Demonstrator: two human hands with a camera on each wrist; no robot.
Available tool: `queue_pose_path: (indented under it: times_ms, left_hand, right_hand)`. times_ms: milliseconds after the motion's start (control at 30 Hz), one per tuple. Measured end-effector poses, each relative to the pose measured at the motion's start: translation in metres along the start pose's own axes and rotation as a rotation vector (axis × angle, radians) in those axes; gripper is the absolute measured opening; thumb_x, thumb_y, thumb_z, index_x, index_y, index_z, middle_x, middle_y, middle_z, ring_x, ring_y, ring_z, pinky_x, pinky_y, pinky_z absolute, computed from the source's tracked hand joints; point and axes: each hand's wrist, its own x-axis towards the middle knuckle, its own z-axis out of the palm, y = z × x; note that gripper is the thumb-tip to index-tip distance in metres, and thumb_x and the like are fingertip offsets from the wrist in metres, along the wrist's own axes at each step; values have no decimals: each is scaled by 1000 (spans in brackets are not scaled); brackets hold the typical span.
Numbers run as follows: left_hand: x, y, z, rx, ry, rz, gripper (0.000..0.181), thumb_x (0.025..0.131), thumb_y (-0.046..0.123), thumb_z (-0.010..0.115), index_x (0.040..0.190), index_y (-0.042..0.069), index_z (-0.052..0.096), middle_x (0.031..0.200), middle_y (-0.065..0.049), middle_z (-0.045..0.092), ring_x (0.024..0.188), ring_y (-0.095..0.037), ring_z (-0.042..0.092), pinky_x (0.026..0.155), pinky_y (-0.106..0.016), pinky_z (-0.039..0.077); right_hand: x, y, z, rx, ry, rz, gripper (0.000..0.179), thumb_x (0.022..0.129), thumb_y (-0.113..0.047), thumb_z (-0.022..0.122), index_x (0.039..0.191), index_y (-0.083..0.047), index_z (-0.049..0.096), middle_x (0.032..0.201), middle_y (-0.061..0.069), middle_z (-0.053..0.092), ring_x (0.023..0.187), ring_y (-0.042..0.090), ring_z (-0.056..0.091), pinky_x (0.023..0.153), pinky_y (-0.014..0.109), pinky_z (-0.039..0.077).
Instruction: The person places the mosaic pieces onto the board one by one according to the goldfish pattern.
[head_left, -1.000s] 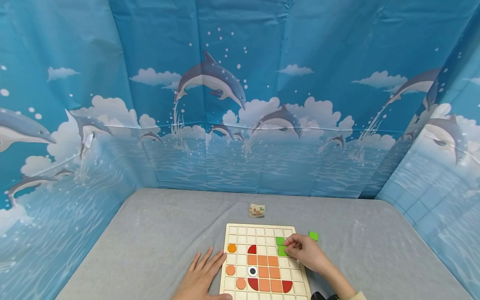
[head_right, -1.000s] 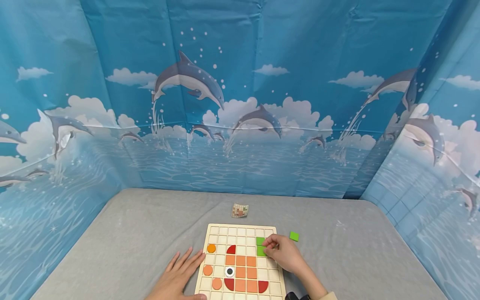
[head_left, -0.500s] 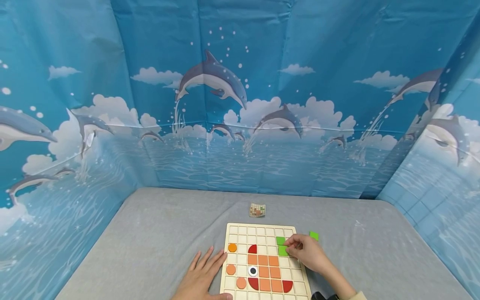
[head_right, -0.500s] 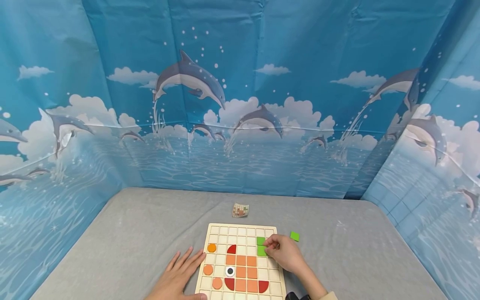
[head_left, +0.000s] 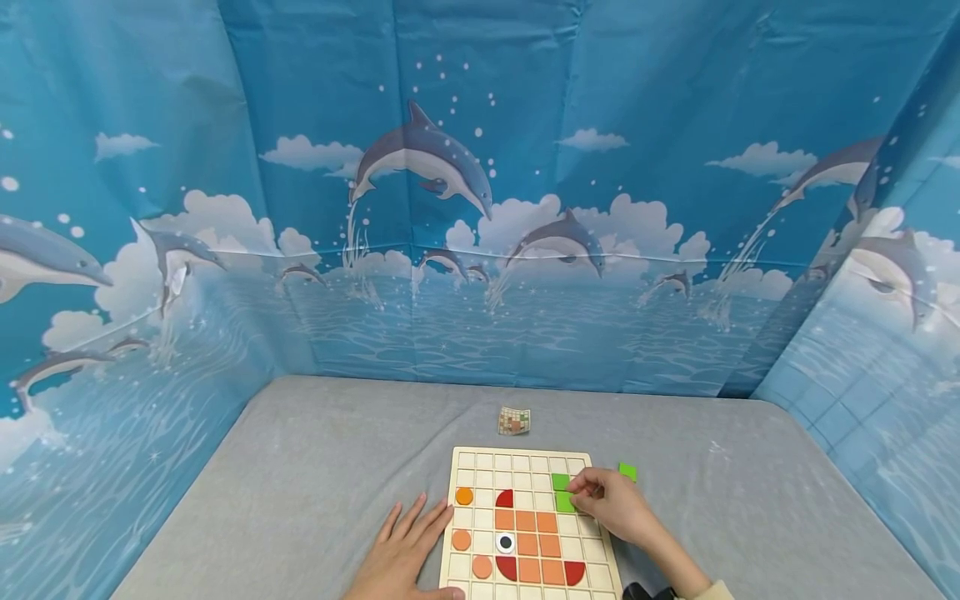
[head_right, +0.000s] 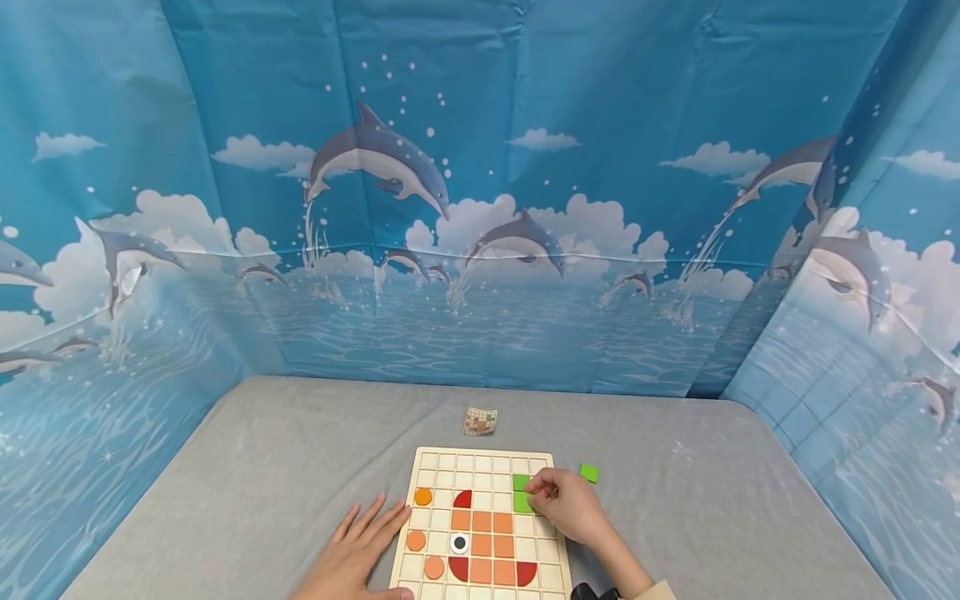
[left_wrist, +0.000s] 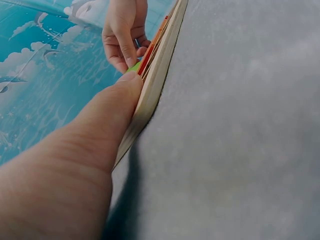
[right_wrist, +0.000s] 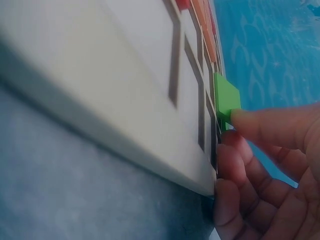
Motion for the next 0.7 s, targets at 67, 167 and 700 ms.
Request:
queue_pose_path:
  times_ms: [67, 167, 700]
  left_hand:
    - [0, 0, 0, -8, 0, -2, 94, 78, 77, 47, 150, 18, 33, 150, 1, 34, 138, -31, 25, 106, -56, 18]
    - [-1, 1, -1, -10, -5, -6, 94, 79, 77, 47, 150, 18, 32, 150, 1, 33, 138, -31, 24, 106, -56, 18]
    - [0, 2, -2, -18, -23, -20, 95, 78, 78, 46, 150, 18, 32, 151, 1, 32, 139, -31, 23, 107, -56, 16]
  right_hand:
    - [0, 0, 0, -3, -2, 1, 5, 84, -5, 70, 88, -7, 68, 71, -1, 58, 59, 13, 51, 51, 26, 43]
    - [1, -1, 0, -12, -5, 7, 5, 84, -6, 71, 88, -7, 68, 71, -2, 58, 59, 13, 51, 51, 27, 43]
    - [2, 0, 1, -57, -1, -10, 5, 82, -7, 73, 85, -7, 69, 69, -3, 57, 61, 14, 52, 53, 27, 43]
